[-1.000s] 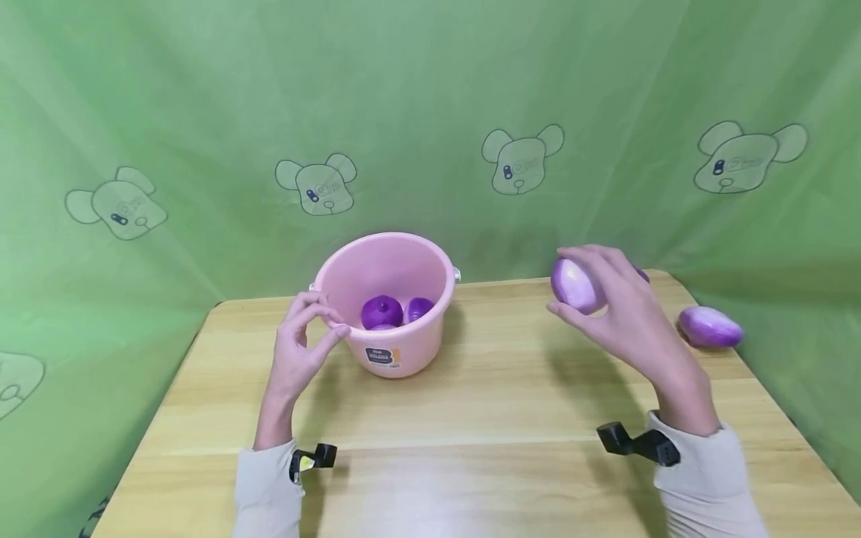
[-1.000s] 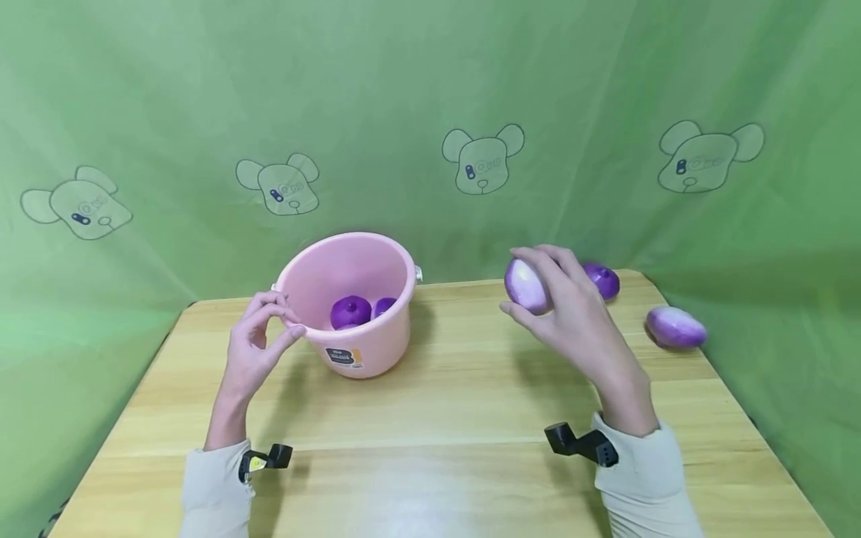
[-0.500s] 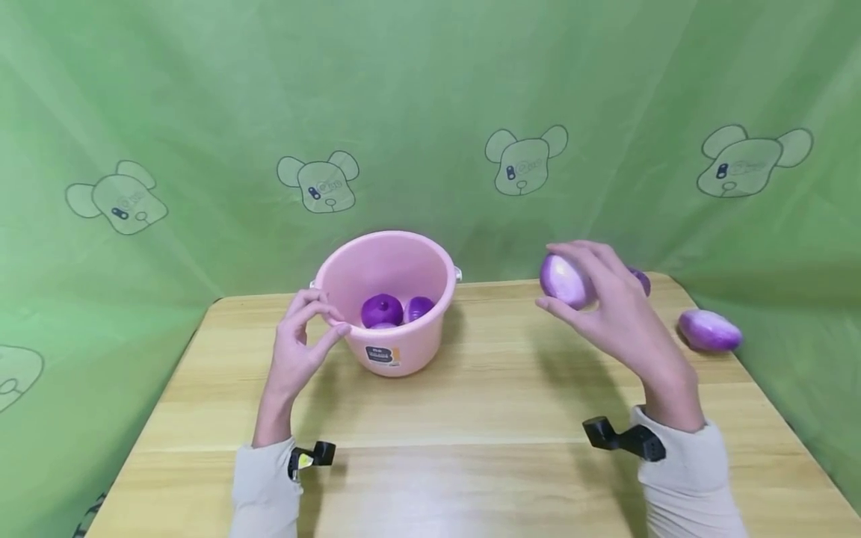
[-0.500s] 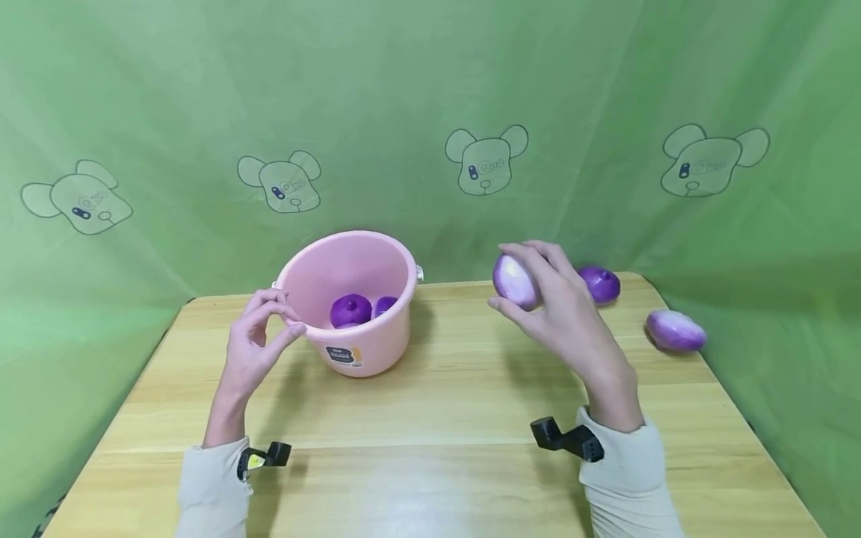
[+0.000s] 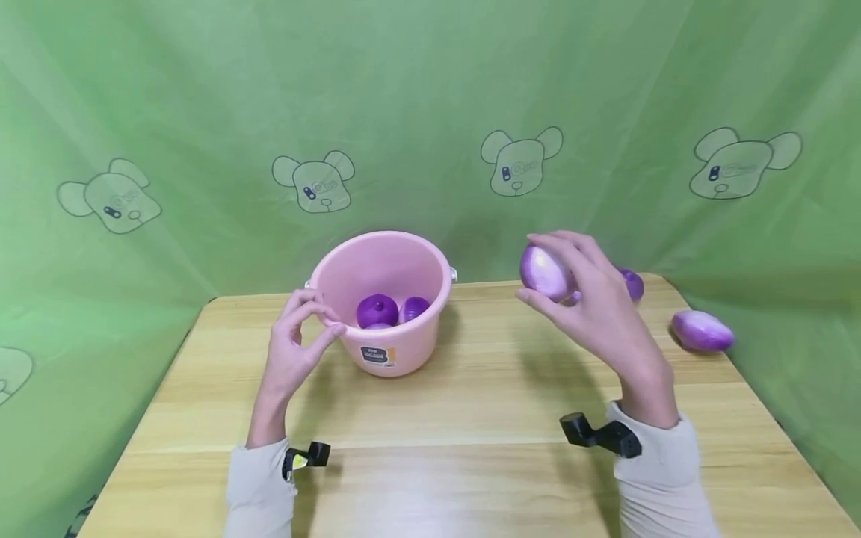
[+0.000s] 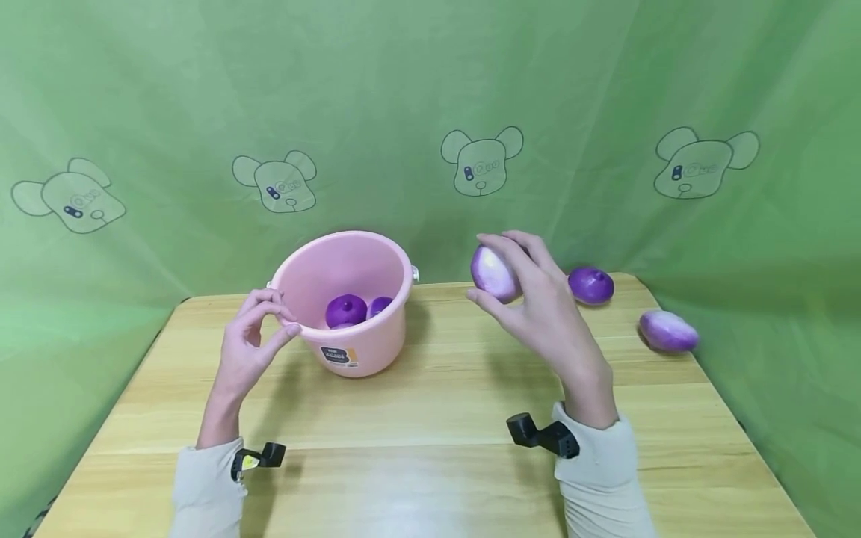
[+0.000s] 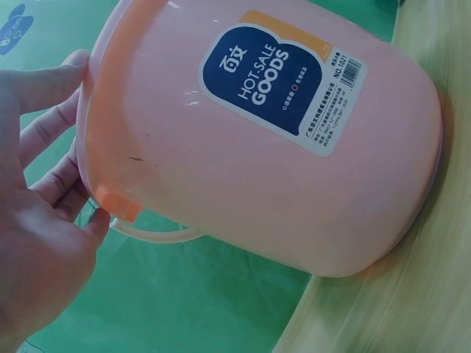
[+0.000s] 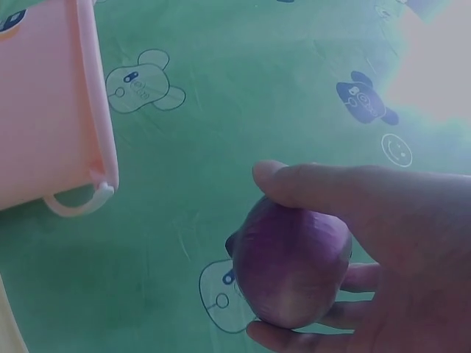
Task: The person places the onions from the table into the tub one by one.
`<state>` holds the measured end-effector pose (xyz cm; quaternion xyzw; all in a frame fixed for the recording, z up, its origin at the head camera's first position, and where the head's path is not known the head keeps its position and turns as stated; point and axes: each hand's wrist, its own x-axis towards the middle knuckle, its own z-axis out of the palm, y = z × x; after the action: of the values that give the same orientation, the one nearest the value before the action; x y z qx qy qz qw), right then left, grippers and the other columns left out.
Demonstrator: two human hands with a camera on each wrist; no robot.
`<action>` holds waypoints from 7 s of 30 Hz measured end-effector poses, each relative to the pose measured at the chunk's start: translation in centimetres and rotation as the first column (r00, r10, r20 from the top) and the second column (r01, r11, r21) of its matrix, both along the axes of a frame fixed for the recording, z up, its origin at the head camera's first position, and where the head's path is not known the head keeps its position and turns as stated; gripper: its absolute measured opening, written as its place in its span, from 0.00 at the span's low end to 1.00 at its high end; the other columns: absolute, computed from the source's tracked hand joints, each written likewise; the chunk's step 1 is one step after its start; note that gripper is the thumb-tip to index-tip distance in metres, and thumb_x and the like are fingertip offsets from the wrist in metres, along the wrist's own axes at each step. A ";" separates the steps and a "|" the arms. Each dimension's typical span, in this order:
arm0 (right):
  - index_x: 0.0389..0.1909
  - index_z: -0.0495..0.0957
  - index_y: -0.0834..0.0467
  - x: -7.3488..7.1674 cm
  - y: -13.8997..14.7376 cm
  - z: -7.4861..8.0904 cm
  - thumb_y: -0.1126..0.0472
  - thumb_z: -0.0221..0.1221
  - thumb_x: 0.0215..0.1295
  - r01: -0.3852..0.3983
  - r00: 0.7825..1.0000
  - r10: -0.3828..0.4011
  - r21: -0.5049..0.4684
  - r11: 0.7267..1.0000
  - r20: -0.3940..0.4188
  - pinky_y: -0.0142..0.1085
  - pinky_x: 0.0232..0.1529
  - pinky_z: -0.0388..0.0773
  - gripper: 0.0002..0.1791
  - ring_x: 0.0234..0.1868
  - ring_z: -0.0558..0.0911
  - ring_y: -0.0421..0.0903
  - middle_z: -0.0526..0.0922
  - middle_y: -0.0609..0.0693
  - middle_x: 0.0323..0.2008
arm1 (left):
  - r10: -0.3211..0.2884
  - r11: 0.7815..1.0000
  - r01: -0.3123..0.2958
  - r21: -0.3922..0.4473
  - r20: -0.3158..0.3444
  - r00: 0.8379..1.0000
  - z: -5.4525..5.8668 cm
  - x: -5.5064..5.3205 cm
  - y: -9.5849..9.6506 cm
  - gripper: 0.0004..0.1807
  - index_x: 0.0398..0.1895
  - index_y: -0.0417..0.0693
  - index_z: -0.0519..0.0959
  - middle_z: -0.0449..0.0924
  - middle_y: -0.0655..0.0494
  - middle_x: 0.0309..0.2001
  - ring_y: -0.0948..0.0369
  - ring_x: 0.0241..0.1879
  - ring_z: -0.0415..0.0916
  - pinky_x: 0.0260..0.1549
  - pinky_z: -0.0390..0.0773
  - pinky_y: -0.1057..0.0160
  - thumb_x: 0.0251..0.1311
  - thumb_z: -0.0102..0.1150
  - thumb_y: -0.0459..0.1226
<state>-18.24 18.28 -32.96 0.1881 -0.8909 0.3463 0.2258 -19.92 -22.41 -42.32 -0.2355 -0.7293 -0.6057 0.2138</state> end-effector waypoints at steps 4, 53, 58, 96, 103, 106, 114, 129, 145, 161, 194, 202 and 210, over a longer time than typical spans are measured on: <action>0.71 0.72 0.45 -0.1 -0.7 0.1 0.53 0.75 0.59 -0.008 1.000 0.008 -0.007 1.000 -0.007 0.33 0.38 0.84 0.38 0.55 0.79 0.54 0.70 0.54 0.68 | 0.002 1.000 -0.002 -0.001 -0.008 1.000 -0.1 0.0 -0.1 0.08 0.32 0.35 0.81 0.71 0.35 0.47 0.38 0.57 0.65 0.77 0.53 0.49 0.53 0.69 0.19; 0.74 0.67 0.47 -0.3 -3.4 -2.5 0.65 0.74 0.55 -0.114 0.993 0.111 -0.063 0.992 -0.042 0.55 0.62 0.77 0.46 0.67 0.72 0.52 0.67 0.49 0.72 | 0.006 1.000 -0.006 0.005 -0.001 1.000 0.2 0.1 -0.1 0.08 0.33 0.36 0.82 0.74 0.46 0.47 0.47 0.58 0.68 0.76 0.54 0.48 0.52 0.70 0.20; 0.74 0.67 0.48 -0.3 -3.8 -2.6 0.64 0.77 0.53 -0.113 0.993 0.108 -0.116 0.987 -0.047 0.33 0.55 0.80 0.47 0.64 0.75 0.48 0.69 0.47 0.72 | -0.004 1.000 0.004 0.010 -0.005 1.000 0.2 0.0 -0.1 0.08 0.33 0.35 0.82 0.73 0.41 0.46 0.42 0.57 0.66 0.77 0.53 0.49 0.52 0.69 0.19; 0.73 0.69 0.48 -0.7 -7.2 -3.6 0.59 0.78 0.53 -0.251 0.968 0.242 -0.170 0.953 -0.071 0.41 0.53 0.85 0.45 0.68 0.73 0.51 0.69 0.48 0.72 | 0.020 1.000 -0.020 -0.011 -0.002 1.000 1.1 0.6 0.4 0.09 0.31 0.34 0.81 0.74 0.38 0.45 0.54 0.57 0.69 0.74 0.57 0.47 0.51 0.69 0.18; 0.73 0.69 0.47 -0.9 -7.6 -3.4 0.57 0.78 0.55 -0.262 0.965 0.255 -0.152 0.953 -0.068 0.40 0.54 0.84 0.44 0.69 0.72 0.50 0.69 0.49 0.72 | 0.027 0.999 -0.026 -0.019 0.017 0.999 2.5 1.6 1.1 0.08 0.32 0.28 0.79 0.72 0.32 0.45 0.56 0.55 0.69 0.73 0.57 0.42 0.51 0.67 0.17; 0.72 0.69 0.47 -1.1 -8.0 -3.2 0.56 0.78 0.55 -0.269 0.963 0.262 -0.143 0.953 -0.065 0.40 0.55 0.83 0.44 0.68 0.73 0.50 0.69 0.49 0.71 | 0.030 0.999 -0.030 -0.016 0.012 0.999 1.8 1.2 0.8 0.08 0.32 0.29 0.80 0.73 0.37 0.46 0.55 0.56 0.69 0.73 0.57 0.42 0.51 0.68 0.17; 0.72 0.71 0.47 -2.0 -9.6 -2.5 0.55 0.77 0.55 -0.288 0.957 0.283 -0.120 0.950 -0.059 0.40 0.57 0.82 0.42 0.64 0.75 0.49 0.70 0.50 0.68 | 0.019 1.000 -0.019 -0.010 0.000 1.000 0.3 0.2 0.0 0.09 0.34 0.37 0.82 0.74 0.46 0.48 0.47 0.60 0.68 0.74 0.57 0.46 0.52 0.71 0.21; 0.74 0.68 0.46 -3.1 -11.6 -3.1 0.52 0.76 0.57 -0.331 0.943 0.332 -0.080 0.940 0.012 0.45 0.60 0.79 0.44 0.62 0.76 0.48 0.69 0.50 0.68 | 0.018 1.000 -0.018 -0.003 0.001 1.000 0.2 0.3 0.2 0.09 0.34 0.35 0.82 0.74 0.45 0.49 0.45 0.60 0.67 0.75 0.55 0.45 0.52 0.70 0.20; 0.65 0.77 0.54 -3.9 -12.6 -3.1 0.55 0.71 0.64 -0.346 0.937 0.347 -0.032 0.938 0.032 0.36 0.47 0.85 0.28 0.54 0.80 0.48 0.73 0.54 0.66 | 0.010 1.000 -0.010 0.010 0.005 1.000 -0.1 0.0 0.1 0.09 0.34 0.34 0.81 0.74 0.44 0.50 0.39 0.62 0.64 0.76 0.54 0.46 0.52 0.69 0.19; 0.49 0.84 0.59 -4.1 -12.7 -3.9 0.67 0.65 0.68 -0.371 0.928 0.371 -0.022 0.928 -0.034 0.35 0.48 0.85 0.11 0.51 0.83 0.48 0.83 0.52 0.53 | 0.008 1.000 -0.008 -0.008 -0.013 1.000 -0.2 0.0 0.0 0.09 0.34 0.34 0.82 0.74 0.45 0.50 0.42 0.61 0.66 0.76 0.54 0.46 0.52 0.69 0.19; 0.55 0.82 0.60 -2.1 -5.2 -4.2 0.71 0.67 0.63 -0.265 0.942 0.224 -0.144 0.954 -0.251 0.33 0.53 0.81 0.19 0.55 0.82 0.50 0.84 0.53 0.54 | 0.004 1.000 -0.004 0.002 0.000 1.000 -0.2 0.0 0.1 0.09 0.34 0.33 0.81 0.69 0.27 0.51 0.37 0.62 0.64 0.76 0.55 0.48 0.52 0.68 0.19; 0.56 0.82 0.60 -1.9 -4.2 -3.9 0.72 0.68 0.61 -0.244 0.941 0.201 -0.135 0.960 -0.272 0.31 0.54 0.79 0.21 0.55 0.82 0.51 0.83 0.54 0.55 | 0.009 1.000 -0.009 0.002 -0.002 1.000 -0.3 0.0 0.1 0.09 0.34 0.33 0.81 0.73 0.42 0.50 0.38 0.61 0.64 0.76 0.55 0.48 0.52 0.68 0.18; 0.56 0.82 0.60 -2.0 -2.7 -3.7 0.72 0.69 0.59 -0.166 0.949 0.119 -0.140 0.976 -0.292 0.33 0.54 0.75 0.22 0.51 0.82 0.50 0.83 0.54 0.56 | 0.012 1.000 -0.012 -0.008 -0.002 1.000 -0.1 0.1 0.1 0.10 0.35 0.34 0.81 0.74 0.46 0.50 0.43 0.62 0.66 0.76 0.54 0.47 0.52 0.69 0.18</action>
<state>-20.26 15.53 -36.61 0.2804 -0.8023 0.4031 0.3394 -19.83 -22.34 -42.39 -0.2325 -0.7331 -0.6011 0.2172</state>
